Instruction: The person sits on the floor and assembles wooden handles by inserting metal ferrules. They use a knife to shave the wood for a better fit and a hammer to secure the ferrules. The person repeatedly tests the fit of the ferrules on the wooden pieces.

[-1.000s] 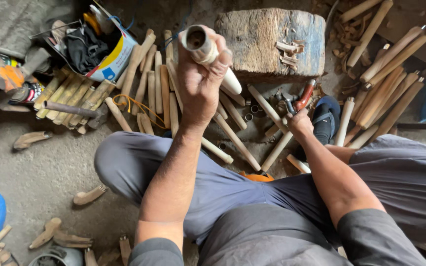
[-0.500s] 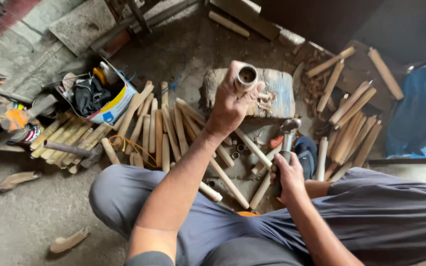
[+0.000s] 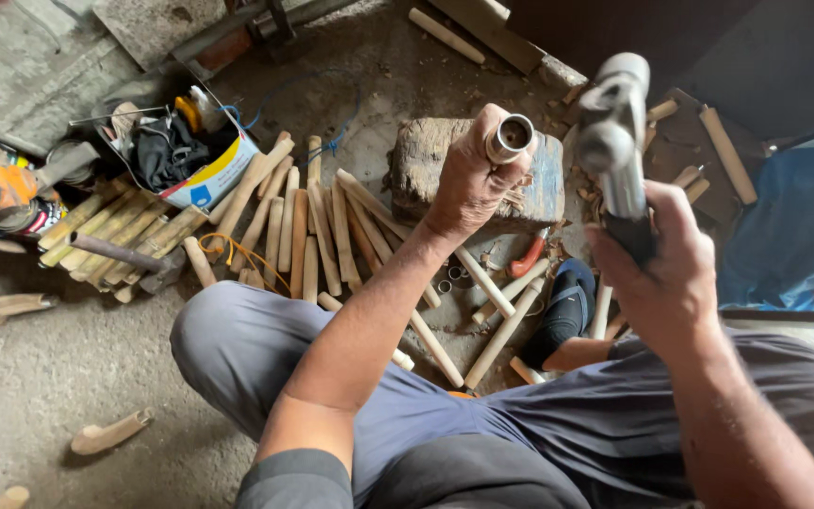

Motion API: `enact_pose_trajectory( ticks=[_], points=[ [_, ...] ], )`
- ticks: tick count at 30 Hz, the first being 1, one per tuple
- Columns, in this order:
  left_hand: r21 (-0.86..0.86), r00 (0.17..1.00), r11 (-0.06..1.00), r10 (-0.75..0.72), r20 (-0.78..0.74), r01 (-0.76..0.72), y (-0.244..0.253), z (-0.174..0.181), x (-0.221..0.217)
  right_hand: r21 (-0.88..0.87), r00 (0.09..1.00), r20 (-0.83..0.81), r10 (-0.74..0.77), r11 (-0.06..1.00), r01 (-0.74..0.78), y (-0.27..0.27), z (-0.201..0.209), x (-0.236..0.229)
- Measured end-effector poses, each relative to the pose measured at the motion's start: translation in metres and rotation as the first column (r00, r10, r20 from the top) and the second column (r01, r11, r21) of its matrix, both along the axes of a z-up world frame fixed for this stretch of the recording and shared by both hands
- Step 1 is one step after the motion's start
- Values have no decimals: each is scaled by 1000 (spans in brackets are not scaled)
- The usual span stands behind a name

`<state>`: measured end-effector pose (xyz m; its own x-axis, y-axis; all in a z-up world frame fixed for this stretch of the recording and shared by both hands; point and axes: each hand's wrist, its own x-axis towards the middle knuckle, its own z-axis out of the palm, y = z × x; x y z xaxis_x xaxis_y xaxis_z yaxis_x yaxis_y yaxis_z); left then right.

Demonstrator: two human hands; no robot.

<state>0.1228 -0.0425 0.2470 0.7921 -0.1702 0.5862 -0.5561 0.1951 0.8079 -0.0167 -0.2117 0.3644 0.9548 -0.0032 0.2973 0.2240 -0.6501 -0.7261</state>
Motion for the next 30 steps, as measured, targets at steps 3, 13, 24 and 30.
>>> enact_pose_trajectory(
  ticks=[3, 13, 24, 30],
  points=[
    [-10, 996, 1000, -28, -80, 27, 1, 1, -5, -133, 999, -5, 50, 990, -50, -9, 13, 8],
    [13, 1000, 1000, 14, -21, -14, -6, -3, 0, -151, 996, 47, -78, 985, 84, -27, 15, 32],
    [32, 999, 999, 2, -37, -1, -4, 0, -7, -66, 985, -29, -167, 984, 165, -45, 35, 14],
    [-32, 996, 998, -51, -67, 49, -10, -5, -7, -330, 972, -82, -221, 926, 182, -25, 6, 35]
  ],
)
